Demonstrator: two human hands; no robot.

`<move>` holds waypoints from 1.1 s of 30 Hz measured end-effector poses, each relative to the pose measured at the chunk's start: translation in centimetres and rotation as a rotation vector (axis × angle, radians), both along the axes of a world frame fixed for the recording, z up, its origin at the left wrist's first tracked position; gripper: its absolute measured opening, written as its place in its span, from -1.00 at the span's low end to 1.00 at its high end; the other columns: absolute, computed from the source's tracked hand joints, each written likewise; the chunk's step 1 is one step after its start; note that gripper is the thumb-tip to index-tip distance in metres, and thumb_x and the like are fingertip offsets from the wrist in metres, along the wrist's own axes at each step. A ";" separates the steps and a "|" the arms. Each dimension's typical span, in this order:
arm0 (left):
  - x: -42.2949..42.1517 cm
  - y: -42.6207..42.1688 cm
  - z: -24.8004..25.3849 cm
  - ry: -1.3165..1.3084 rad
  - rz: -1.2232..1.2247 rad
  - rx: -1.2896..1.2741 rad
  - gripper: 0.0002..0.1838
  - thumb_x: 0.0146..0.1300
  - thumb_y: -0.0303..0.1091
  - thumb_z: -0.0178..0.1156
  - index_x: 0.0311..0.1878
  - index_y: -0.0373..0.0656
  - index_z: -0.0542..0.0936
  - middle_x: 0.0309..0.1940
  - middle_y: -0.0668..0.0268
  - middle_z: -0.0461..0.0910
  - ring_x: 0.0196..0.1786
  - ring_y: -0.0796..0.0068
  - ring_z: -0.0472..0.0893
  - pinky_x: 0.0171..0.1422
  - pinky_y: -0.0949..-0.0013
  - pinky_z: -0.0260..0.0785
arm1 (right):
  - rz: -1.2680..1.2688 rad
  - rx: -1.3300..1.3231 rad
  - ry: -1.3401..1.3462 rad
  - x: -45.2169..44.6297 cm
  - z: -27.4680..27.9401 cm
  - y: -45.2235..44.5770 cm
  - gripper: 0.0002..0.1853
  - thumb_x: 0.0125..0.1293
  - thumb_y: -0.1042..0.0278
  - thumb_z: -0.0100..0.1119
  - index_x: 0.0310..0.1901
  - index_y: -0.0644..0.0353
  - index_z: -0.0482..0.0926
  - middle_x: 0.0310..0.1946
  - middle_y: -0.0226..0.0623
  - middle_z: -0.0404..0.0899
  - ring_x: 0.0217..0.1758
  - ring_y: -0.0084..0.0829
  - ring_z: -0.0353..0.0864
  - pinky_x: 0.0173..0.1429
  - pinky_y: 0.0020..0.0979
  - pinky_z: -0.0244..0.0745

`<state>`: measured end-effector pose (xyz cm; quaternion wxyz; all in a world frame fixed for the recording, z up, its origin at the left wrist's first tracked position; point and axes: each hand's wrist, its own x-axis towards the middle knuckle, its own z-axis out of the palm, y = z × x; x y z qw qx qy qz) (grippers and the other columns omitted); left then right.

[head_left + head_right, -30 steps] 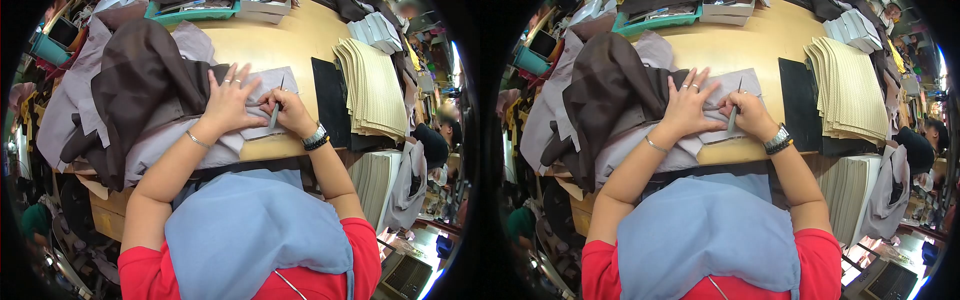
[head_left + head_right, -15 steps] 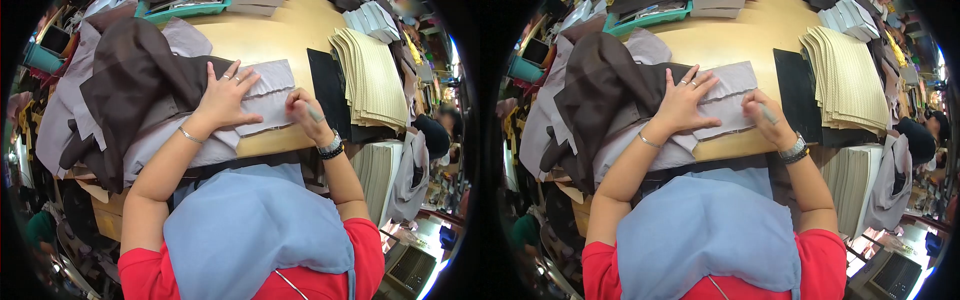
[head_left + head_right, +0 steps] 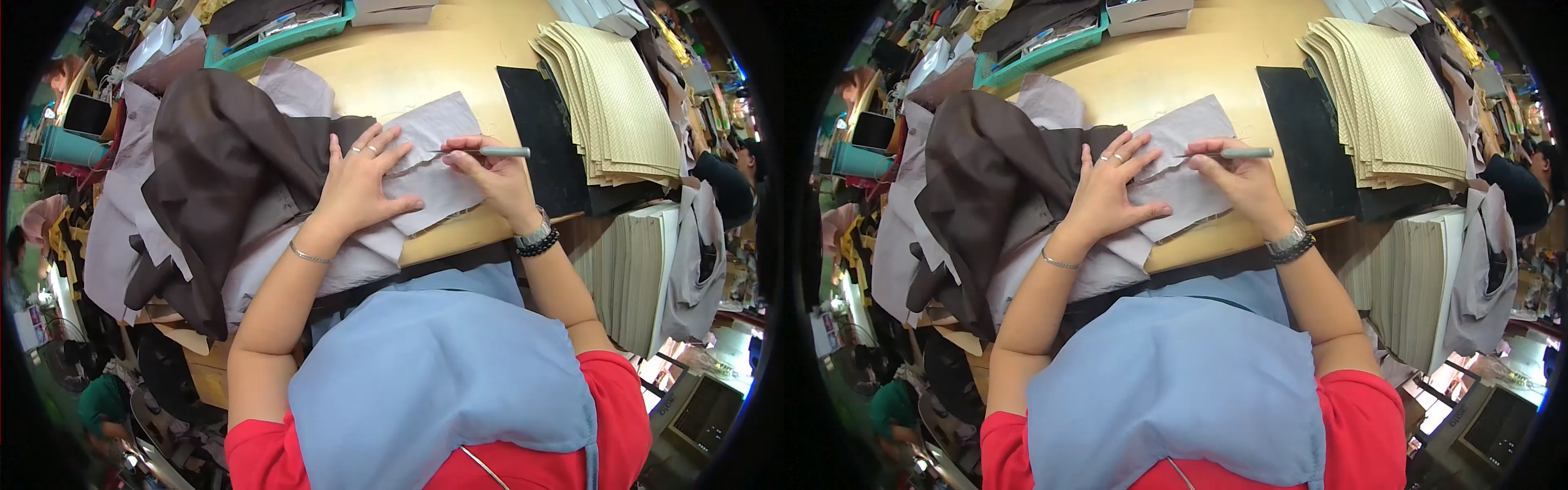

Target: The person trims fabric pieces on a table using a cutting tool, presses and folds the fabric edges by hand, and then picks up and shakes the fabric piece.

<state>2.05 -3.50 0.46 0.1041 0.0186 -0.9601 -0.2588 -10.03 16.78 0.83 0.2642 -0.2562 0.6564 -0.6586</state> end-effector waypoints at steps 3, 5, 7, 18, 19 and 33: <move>0.5 -0.8 -0.3 0.050 0.025 0.094 -0.42 -0.04 0.06 0.50 0.06 0.06 0.67 0.16 0.37 0.56 0.31 0.28 0.46 0.49 -0.41 -0.09 | 0.017 0.023 -0.051 0.9 -0.2 -1.3 -0.85 0.38 0.54 0.23 -0.05 0.33 0.59 -0.10 -0.30 0.67 -0.04 -0.56 0.67 0.07 -0.51 0.61; 1.2 -0.9 -0.4 0.078 0.044 0.041 -0.55 -0.04 -0.02 0.52 -0.07 0.06 0.71 0.03 0.38 0.62 0.18 0.31 0.54 0.48 -0.31 -0.03 | 0.027 -0.061 -0.083 1.1 -1.8 -1.5 -0.88 0.41 0.55 0.20 -0.08 0.32 0.52 -0.10 -0.23 0.67 -0.03 -0.52 0.69 0.10 -0.50 0.63; 1.9 -0.8 -0.5 0.125 0.019 0.025 -0.69 0.00 -0.08 0.50 -0.19 0.06 0.72 -0.12 0.43 0.63 0.08 0.36 0.57 0.46 -0.27 0.01 | 0.018 -0.111 -0.106 1.2 -2.2 -1.5 -0.89 0.43 0.54 0.17 -0.07 0.32 0.49 -0.10 -0.21 0.67 -0.04 -0.50 0.70 0.10 -0.49 0.64; 3.2 0.1 -0.2 0.196 0.023 -0.251 -0.85 0.14 -0.26 0.34 -0.19 0.11 0.67 -0.44 0.48 0.53 -0.25 0.42 0.58 0.42 -0.25 0.07 | -0.116 -0.049 -0.053 0.6 -2.0 -0.1 -0.86 0.47 0.43 0.15 -0.01 0.19 0.45 -0.08 -0.29 0.65 -0.08 -0.56 0.71 -0.03 -0.56 0.65; 2.9 0.2 0.3 0.175 0.018 -0.261 -0.84 0.15 -0.24 0.33 -0.18 0.10 0.67 -0.43 0.47 0.54 -0.24 0.42 0.58 0.42 -0.25 0.07 | -0.153 -0.040 -0.050 0.2 -2.2 0.6 -0.86 0.48 0.41 0.15 -0.01 0.17 0.46 -0.07 -0.31 0.65 -0.08 -0.58 0.71 -0.06 -0.58 0.64; -5.2 2.6 -0.9 0.128 -0.048 -0.018 -0.54 0.02 0.07 0.43 -0.01 0.11 0.75 -0.12 0.32 0.57 0.02 0.29 0.55 0.22 0.04 0.21 | -0.222 0.083 0.351 -1.0 -1.7 1.3 -0.82 0.46 0.40 0.17 0.00 0.23 0.46 -0.17 -0.29 0.65 -0.13 -0.51 0.71 -0.10 -0.48 0.64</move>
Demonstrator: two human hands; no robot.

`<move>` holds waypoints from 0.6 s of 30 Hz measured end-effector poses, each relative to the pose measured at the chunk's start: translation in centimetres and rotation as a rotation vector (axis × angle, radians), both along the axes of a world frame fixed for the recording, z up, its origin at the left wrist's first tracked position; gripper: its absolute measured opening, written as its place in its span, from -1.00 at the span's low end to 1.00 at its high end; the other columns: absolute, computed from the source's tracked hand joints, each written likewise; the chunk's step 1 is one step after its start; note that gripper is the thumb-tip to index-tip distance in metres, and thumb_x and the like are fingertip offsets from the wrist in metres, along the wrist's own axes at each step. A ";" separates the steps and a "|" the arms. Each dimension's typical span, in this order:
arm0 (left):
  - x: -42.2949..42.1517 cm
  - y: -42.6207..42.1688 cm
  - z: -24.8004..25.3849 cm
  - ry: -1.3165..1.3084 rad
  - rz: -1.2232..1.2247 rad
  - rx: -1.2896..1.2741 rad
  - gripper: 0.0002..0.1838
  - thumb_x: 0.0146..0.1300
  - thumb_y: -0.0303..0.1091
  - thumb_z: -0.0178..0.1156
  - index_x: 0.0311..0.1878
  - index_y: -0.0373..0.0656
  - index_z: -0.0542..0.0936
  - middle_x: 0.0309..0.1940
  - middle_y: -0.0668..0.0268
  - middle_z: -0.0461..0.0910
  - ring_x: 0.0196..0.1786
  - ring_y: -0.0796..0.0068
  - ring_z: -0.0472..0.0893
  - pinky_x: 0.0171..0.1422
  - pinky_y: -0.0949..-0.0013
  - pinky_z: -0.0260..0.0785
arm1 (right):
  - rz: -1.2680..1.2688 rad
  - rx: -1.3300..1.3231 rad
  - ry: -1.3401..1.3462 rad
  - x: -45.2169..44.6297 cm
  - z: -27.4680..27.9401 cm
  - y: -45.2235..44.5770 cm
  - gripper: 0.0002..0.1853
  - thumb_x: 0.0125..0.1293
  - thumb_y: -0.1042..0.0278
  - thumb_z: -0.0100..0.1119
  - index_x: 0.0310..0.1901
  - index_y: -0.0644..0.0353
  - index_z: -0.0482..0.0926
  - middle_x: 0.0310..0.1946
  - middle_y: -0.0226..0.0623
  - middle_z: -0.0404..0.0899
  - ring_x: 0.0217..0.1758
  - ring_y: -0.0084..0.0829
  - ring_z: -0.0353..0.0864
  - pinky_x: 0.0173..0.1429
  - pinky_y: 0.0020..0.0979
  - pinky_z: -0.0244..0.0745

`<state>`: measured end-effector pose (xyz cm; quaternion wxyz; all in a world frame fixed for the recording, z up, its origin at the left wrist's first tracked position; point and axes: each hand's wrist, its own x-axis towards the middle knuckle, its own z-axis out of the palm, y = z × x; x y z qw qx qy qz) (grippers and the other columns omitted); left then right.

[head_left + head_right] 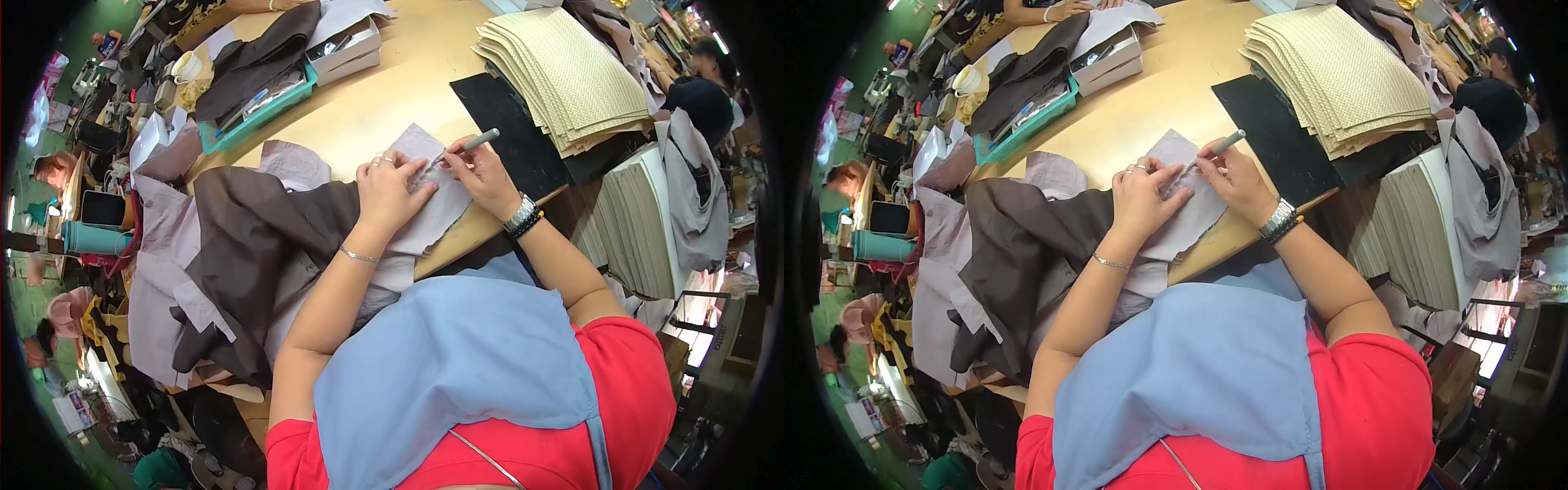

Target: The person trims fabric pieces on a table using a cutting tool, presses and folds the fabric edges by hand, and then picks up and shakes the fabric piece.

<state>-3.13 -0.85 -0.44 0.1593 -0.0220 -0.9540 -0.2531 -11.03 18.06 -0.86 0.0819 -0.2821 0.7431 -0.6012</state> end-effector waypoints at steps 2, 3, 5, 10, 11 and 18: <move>0.0 -0.1 0.4 -0.048 0.023 -0.021 -0.50 0.00 0.11 0.44 0.03 0.16 0.75 -0.07 0.31 0.55 0.04 0.29 0.55 0.26 0.05 0.21 | 0.011 0.034 0.077 -0.2 0.0 -0.2 -0.82 0.43 0.43 0.20 -0.03 0.27 0.48 -0.23 -0.23 0.65 -0.17 -0.45 0.72 -0.11 -0.42 0.65; 0.0 0.0 0.4 -0.040 0.021 -0.028 -0.49 -0.01 0.11 0.45 0.03 0.16 0.75 -0.08 0.31 0.55 0.03 0.29 0.55 0.26 0.05 0.21 | 0.022 0.054 0.102 -0.1 0.3 -0.3 -0.83 0.42 0.44 0.20 -0.05 0.28 0.49 -0.24 -0.21 0.66 -0.17 -0.43 0.73 -0.12 -0.40 0.65; 0.1 -0.1 0.3 -0.025 0.021 -0.042 -0.47 -0.03 0.13 0.45 0.03 0.16 0.75 -0.08 0.30 0.54 0.02 0.29 0.55 0.27 0.04 0.20 | 0.041 0.076 0.136 -0.1 0.6 -0.5 -0.84 0.41 0.44 0.21 -0.07 0.29 0.50 -0.27 -0.17 0.67 -0.20 -0.40 0.73 -0.13 -0.38 0.65; 0.1 0.0 0.0 0.010 0.024 -0.056 -0.47 -0.03 0.13 0.46 0.03 0.15 0.75 -0.09 0.29 0.54 0.01 0.29 0.55 0.27 0.05 0.20 | 0.056 0.106 0.185 -0.1 0.8 -0.8 -0.82 0.39 0.41 0.22 -0.07 0.30 0.52 -0.33 -0.11 0.69 -0.27 -0.33 0.76 -0.16 -0.37 0.66; 0.2 0.0 0.0 0.018 0.026 -0.062 -0.47 -0.03 0.13 0.46 0.03 0.15 0.75 -0.09 0.29 0.53 0.00 0.29 0.55 0.27 0.06 0.21 | 0.056 0.101 0.183 0.0 0.8 -0.8 -0.82 0.39 0.41 0.22 -0.08 0.31 0.52 -0.34 -0.11 0.69 -0.28 -0.32 0.76 -0.16 -0.37 0.66; 0.1 0.1 0.2 0.023 0.018 -0.057 -0.44 -0.07 0.15 0.47 0.03 0.14 0.74 -0.10 0.29 0.54 -0.02 0.28 0.56 0.25 0.05 0.22 | 0.048 0.122 0.164 0.0 1.0 -1.0 -0.81 0.38 0.41 0.24 -0.09 0.32 0.53 -0.35 -0.07 0.71 -0.30 -0.30 0.78 -0.19 -0.37 0.66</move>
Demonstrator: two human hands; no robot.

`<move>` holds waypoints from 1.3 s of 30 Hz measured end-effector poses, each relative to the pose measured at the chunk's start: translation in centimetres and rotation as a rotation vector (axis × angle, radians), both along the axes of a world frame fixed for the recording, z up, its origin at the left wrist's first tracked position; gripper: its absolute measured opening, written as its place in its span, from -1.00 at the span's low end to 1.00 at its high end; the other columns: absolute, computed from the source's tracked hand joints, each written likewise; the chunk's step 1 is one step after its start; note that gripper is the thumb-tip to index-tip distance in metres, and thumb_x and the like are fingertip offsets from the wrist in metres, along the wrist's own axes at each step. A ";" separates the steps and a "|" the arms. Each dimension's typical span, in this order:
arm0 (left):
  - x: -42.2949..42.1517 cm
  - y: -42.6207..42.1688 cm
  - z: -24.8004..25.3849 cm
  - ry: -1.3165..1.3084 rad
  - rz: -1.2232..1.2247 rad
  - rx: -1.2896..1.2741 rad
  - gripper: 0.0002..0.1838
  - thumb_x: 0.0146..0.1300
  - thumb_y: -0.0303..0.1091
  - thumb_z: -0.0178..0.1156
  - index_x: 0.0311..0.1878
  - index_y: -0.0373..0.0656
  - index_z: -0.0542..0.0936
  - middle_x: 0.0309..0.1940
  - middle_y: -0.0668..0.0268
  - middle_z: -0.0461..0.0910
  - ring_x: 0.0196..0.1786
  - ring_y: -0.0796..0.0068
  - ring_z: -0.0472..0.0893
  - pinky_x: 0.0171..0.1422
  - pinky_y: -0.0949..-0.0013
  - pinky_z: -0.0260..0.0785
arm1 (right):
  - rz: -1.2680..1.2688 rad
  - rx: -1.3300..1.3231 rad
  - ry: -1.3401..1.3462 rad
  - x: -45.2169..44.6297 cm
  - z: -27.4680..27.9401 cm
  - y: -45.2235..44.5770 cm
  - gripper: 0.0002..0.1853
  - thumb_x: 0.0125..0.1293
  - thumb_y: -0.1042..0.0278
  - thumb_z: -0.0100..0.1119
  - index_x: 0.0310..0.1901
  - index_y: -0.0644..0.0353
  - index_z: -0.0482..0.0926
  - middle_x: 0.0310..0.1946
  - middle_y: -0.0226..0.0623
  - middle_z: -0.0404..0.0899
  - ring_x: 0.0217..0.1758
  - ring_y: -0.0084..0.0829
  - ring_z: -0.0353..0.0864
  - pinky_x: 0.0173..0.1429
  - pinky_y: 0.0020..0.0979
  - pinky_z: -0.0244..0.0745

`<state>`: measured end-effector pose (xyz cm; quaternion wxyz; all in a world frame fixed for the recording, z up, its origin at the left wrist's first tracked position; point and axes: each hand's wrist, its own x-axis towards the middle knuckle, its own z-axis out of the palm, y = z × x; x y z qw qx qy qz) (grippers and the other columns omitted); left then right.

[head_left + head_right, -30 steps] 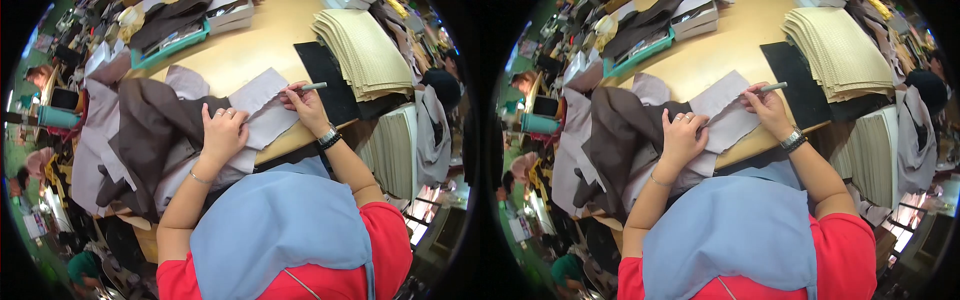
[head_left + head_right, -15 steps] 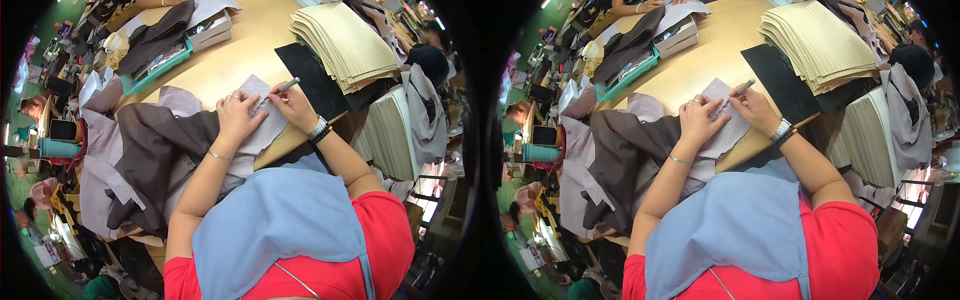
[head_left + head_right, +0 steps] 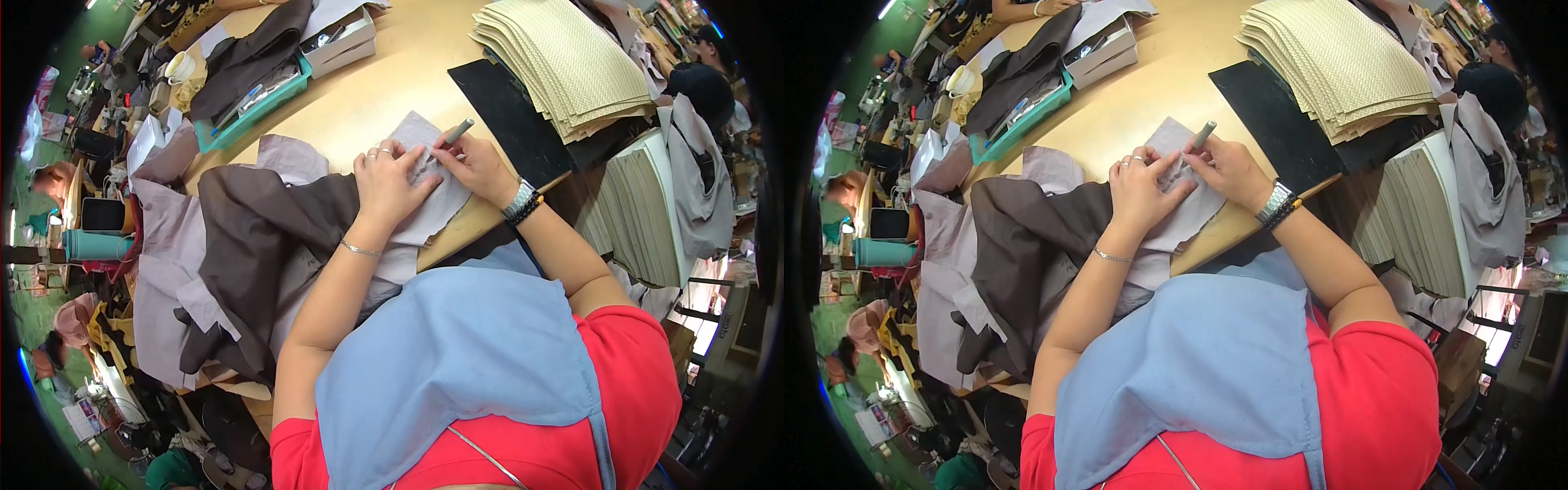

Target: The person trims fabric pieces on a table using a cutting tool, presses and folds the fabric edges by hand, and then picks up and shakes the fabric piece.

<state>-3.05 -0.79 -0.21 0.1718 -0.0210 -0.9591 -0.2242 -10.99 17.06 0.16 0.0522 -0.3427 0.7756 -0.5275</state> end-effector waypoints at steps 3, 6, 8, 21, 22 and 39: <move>0.0 0.0 0.0 0.001 0.002 -0.011 -0.43 -0.08 0.15 0.48 0.03 0.17 0.74 -0.10 0.29 0.54 -0.03 0.27 0.56 0.25 0.04 0.22 | 0.008 0.008 -0.003 0.0 0.0 0.0 -0.80 0.37 0.40 0.26 -0.08 0.32 0.54 -0.34 -0.08 0.72 -0.29 -0.30 0.78 -0.19 -0.37 0.67; -0.1 0.0 -0.3 0.000 0.000 -0.014 -0.43 -0.08 0.16 0.47 0.04 0.20 0.74 -0.10 0.29 0.54 -0.03 0.27 0.56 0.24 0.03 0.23 | 0.007 0.002 -0.026 0.1 0.0 0.1 -0.79 0.37 0.40 0.27 -0.08 0.32 0.54 -0.34 -0.08 0.72 -0.27 -0.29 0.78 -0.18 -0.37 0.67; 0.0 -0.1 -0.2 0.005 0.001 -0.019 -0.44 -0.07 0.16 0.47 0.05 0.22 0.73 -0.10 0.29 0.54 -0.03 0.27 0.56 0.23 0.03 0.23 | 0.005 -0.001 -0.043 0.2 0.0 0.0 -0.78 0.37 0.39 0.27 -0.07 0.32 0.54 -0.33 -0.08 0.72 -0.26 -0.29 0.78 -0.17 -0.37 0.67; 0.0 0.0 -0.2 0.007 -0.002 -0.014 -0.42 -0.07 0.18 0.47 0.05 0.19 0.73 -0.10 0.29 0.54 -0.02 0.28 0.57 0.23 0.04 0.23 | 0.022 0.036 -0.037 0.3 -0.2 0.0 -0.78 0.35 0.35 0.29 -0.09 0.30 0.58 -0.30 -0.06 0.73 -0.24 -0.27 0.79 -0.12 -0.37 0.70; 0.0 0.0 -0.2 0.004 -0.003 -0.015 -0.42 -0.07 0.18 0.47 0.05 0.18 0.73 -0.09 0.28 0.55 -0.02 0.27 0.57 0.23 0.04 0.23 | 0.023 0.040 -0.042 0.3 -0.2 0.0 -0.79 0.35 0.35 0.29 -0.10 0.30 0.59 -0.30 -0.06 0.73 -0.24 -0.27 0.79 -0.13 -0.37 0.69; 0.4 0.4 0.1 0.056 -0.051 -0.020 -0.59 0.00 0.08 0.47 -0.22 0.06 0.63 -0.19 0.42 0.62 -0.06 0.30 0.62 0.35 -0.22 0.19 | -0.082 0.105 0.062 -1.1 1.0 0.0 -0.86 0.37 0.42 0.20 -0.11 0.25 0.51 -0.36 -0.07 0.69 -0.33 -0.18 0.74 -0.25 -0.25 0.58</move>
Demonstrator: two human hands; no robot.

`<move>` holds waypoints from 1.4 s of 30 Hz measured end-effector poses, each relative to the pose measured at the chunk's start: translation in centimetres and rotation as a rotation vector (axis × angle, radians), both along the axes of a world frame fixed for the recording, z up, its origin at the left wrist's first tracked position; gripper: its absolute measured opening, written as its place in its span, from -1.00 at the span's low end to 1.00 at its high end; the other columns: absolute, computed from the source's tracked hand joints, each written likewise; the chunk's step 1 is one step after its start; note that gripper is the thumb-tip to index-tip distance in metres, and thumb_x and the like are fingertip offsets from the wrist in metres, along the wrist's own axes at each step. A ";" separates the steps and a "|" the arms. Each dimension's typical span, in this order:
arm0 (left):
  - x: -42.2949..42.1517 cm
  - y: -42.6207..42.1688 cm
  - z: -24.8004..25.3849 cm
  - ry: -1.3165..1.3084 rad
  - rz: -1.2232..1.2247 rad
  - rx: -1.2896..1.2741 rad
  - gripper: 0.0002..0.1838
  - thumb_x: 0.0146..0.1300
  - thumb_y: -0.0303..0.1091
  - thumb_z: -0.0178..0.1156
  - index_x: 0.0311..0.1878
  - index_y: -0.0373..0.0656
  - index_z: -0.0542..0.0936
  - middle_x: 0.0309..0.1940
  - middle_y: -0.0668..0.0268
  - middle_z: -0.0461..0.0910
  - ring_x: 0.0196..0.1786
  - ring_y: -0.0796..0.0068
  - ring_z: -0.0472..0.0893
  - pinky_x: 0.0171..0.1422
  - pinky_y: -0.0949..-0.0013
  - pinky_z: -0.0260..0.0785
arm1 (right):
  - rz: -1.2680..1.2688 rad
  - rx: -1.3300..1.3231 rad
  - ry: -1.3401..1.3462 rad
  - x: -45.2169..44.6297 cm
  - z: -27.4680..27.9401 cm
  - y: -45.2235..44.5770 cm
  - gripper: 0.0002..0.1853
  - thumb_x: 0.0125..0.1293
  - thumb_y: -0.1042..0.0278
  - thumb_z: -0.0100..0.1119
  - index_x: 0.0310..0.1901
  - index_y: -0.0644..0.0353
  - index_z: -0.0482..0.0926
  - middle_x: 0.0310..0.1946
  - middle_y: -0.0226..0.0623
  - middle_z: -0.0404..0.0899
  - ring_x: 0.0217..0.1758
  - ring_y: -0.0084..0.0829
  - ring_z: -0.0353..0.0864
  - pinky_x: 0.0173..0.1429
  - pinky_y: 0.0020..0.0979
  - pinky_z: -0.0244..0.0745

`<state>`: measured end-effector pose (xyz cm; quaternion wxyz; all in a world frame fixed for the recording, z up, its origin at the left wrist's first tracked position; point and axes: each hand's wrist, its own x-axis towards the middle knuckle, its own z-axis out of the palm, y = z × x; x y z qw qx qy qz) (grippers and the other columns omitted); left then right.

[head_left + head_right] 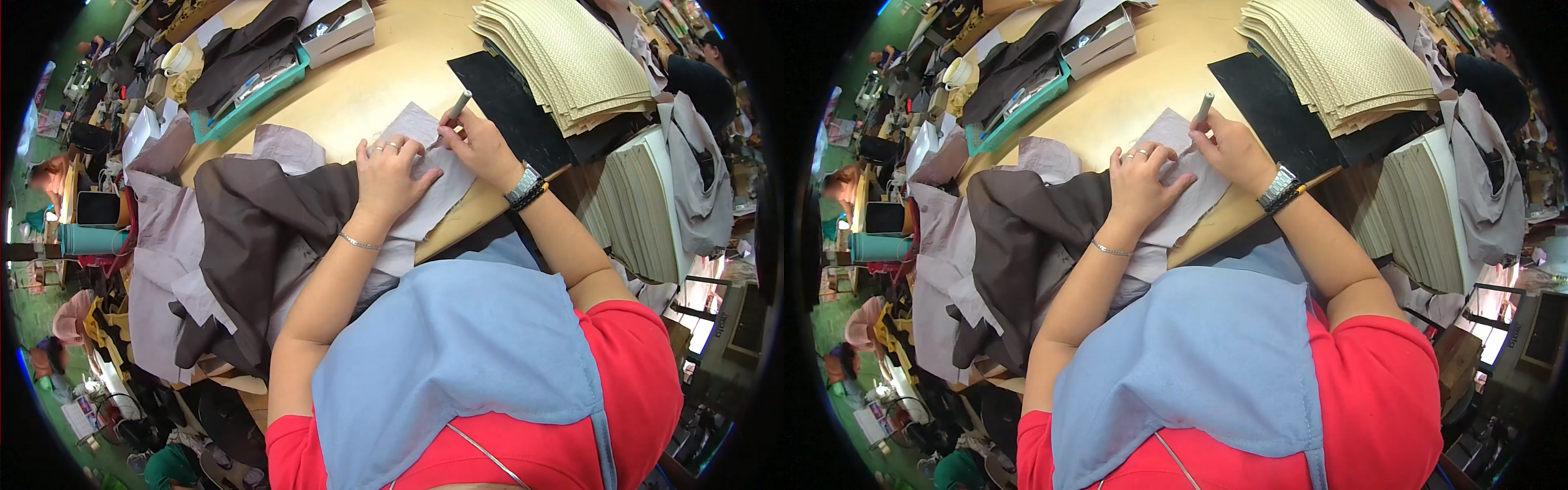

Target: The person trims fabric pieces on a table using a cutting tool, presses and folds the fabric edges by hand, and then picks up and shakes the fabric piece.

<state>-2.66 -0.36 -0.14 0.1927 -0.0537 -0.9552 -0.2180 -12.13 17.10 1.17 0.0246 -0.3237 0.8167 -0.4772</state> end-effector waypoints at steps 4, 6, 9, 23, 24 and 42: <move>0.1 0.0 0.1 0.015 -0.021 0.001 -0.63 0.02 0.07 0.45 -0.22 0.07 0.65 -0.20 0.41 0.62 -0.08 0.30 0.63 0.35 -0.23 0.19 | 0.049 -0.029 0.021 0.3 0.0 0.2 -0.83 0.38 0.39 0.22 -0.09 0.24 0.51 -0.36 -0.11 0.70 -0.31 -0.19 0.75 -0.20 -0.29 0.63; 0.1 0.0 0.0 0.030 -0.030 0.000 -0.65 0.03 0.06 0.45 -0.22 0.08 0.66 -0.20 0.42 0.62 -0.09 0.31 0.63 0.35 -0.23 0.19 | 0.061 -0.025 0.001 0.4 -0.1 0.2 -0.82 0.38 0.38 0.23 -0.08 0.24 0.51 -0.35 -0.10 0.70 -0.28 -0.20 0.76 -0.18 -0.30 0.65; 0.0 0.0 -0.1 0.034 -0.030 -0.010 -0.65 0.03 0.06 0.45 -0.23 0.09 0.66 -0.20 0.43 0.62 -0.10 0.32 0.63 0.33 -0.22 0.21 | 0.084 -0.020 -0.013 0.6 0.2 0.2 -0.82 0.38 0.38 0.24 -0.07 0.24 0.52 -0.33 -0.09 0.71 -0.25 -0.20 0.77 -0.16 -0.30 0.66; 0.1 0.0 -0.3 0.034 -0.055 -0.066 -0.69 0.11 0.06 0.39 -0.17 0.12 0.70 -0.17 0.41 0.62 -0.12 0.31 0.63 0.30 -0.17 0.24 | 0.102 0.054 0.063 0.0 0.5 0.0 -0.84 0.34 0.41 0.24 -0.13 0.26 0.52 -0.38 -0.05 0.69 -0.31 -0.12 0.75 -0.20 -0.26 0.62; 0.1 0.0 -0.3 0.044 -0.054 -0.073 -0.69 0.12 0.06 0.39 -0.16 0.13 0.70 -0.17 0.41 0.62 -0.12 0.31 0.63 0.30 -0.17 0.24 | 0.099 0.065 0.059 -0.1 0.6 0.1 -0.84 0.34 0.41 0.24 -0.13 0.26 0.52 -0.37 -0.05 0.69 -0.31 -0.12 0.75 -0.19 -0.26 0.62; 0.1 0.1 -0.2 0.021 -0.081 -0.104 -0.62 0.18 0.01 0.34 0.06 0.20 0.68 -0.11 0.31 0.59 -0.05 0.27 0.60 0.36 -0.16 0.18 | -0.060 0.071 0.111 -1.6 -0.2 1.1 -0.87 0.37 0.45 0.20 -0.13 0.27 0.51 -0.37 -0.10 0.67 -0.32 -0.23 0.74 -0.23 -0.32 0.61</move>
